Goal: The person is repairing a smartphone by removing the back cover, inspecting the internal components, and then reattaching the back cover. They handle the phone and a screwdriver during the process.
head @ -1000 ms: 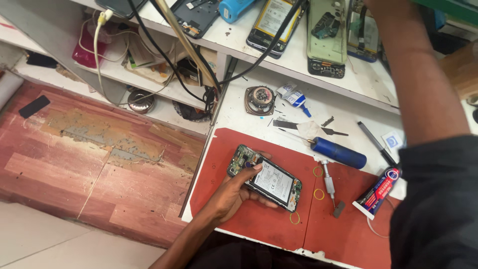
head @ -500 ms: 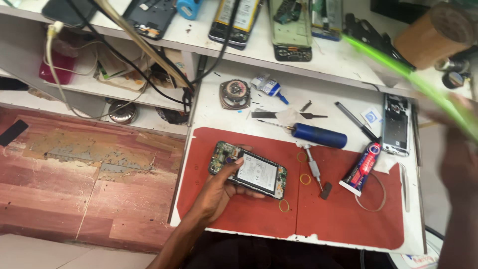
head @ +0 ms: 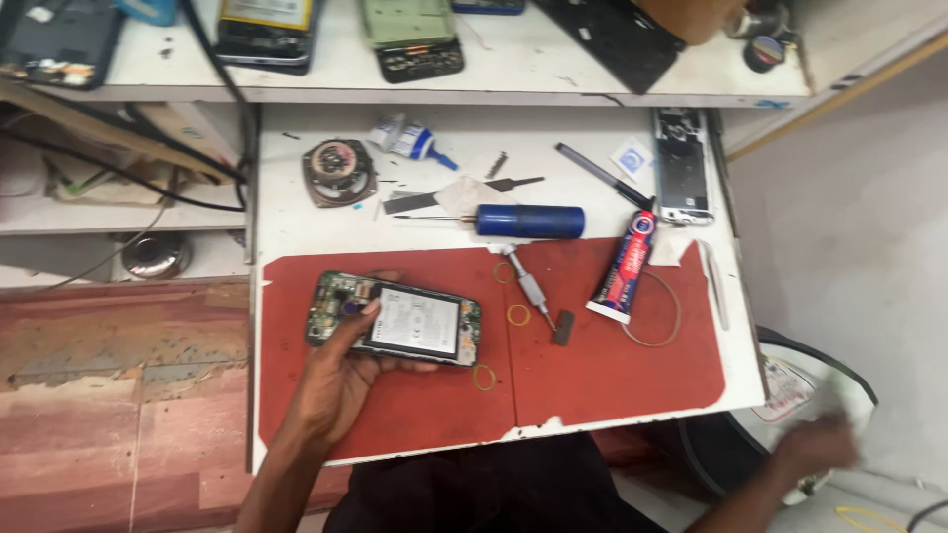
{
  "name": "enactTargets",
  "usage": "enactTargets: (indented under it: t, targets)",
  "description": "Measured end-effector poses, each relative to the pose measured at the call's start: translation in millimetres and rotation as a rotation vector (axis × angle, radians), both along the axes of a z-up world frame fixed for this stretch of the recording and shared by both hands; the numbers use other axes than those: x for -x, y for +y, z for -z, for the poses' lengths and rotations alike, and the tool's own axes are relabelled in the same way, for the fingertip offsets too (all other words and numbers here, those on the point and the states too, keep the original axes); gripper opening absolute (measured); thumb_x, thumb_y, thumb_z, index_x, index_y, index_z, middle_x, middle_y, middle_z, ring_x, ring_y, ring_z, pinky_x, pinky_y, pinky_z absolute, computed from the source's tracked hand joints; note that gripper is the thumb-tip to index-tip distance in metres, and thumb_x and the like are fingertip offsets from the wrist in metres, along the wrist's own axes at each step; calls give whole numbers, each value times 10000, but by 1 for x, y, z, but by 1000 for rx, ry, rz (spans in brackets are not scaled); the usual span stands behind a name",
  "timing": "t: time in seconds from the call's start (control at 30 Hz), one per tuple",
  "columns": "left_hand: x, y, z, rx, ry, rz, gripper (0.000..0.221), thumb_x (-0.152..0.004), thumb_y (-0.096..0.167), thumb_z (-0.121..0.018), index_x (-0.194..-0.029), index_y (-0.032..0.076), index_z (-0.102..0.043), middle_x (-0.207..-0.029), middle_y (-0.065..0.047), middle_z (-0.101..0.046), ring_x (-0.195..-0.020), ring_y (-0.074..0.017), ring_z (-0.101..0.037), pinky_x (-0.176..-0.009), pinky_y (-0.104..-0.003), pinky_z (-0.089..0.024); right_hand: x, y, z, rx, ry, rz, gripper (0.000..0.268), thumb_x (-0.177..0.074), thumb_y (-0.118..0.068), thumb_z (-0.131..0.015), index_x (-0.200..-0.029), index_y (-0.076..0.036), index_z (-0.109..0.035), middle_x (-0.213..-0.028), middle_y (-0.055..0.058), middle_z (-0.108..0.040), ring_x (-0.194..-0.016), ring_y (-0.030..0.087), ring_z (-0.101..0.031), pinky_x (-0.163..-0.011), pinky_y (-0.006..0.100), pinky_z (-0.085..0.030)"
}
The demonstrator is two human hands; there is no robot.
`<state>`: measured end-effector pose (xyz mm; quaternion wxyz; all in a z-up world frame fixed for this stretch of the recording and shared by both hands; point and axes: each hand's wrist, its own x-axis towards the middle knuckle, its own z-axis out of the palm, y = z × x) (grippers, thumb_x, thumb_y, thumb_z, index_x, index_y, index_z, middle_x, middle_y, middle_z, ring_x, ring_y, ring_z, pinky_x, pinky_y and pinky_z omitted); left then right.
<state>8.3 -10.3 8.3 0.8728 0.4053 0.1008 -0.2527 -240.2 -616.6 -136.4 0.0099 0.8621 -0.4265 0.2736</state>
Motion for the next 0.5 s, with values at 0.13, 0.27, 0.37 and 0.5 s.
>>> enactTargets:
  t: [0.13, 0.27, 0.37, 0.5]
  targets:
    - [1, 0, -2, -28, -6, -17, 491, -994, 246, -542, -1406, -20, -520, -1120, -188, -719, -973, -298, -738, -756, -502, -668, -24, 31, 29, -103, -54, 48, 370, -960, -205, -557, -1203, -39, -781, -944, 217, -728, -871, 376, -738, -795, 467, -604]
    - [7, 2, -1, -14, -25, -49, 491, -1047, 249, -537, -1447, -35, -519, -1087, -221, -709, -899, -305, -716, -764, -510, -654, -55, 43, 46, -399, 32, 345, 365, -1027, -332, -654, -1200, -37, -782, -951, 218, -733, -842, 383, -728, -755, 476, -589]
    - [7, -1, -2, 16, -60, -60, 486, -1039, 235, -529, -1445, -32, -503, -1126, -209, -710, -934, -304, -728, -768, -510, -644, -65, 39, 49, -463, 75, 434, 369, -1039, -333, -641, -1202, -29, -774, -960, 217, -729, -848, 374, -723, -762, 474, -585]
    - [5, 0, -2, -39, -9, -61, 480, -1021, 231, -511, -1429, -22, -498, -1146, -192, -712, -994, -305, -732, -803, -521, -646, -57, 15, 41, -470, 118, 490, 376, -1054, -335, -625, -1205, -20, -764, -972, 216, -725, -856, 363, -716, -771, 472, -579]
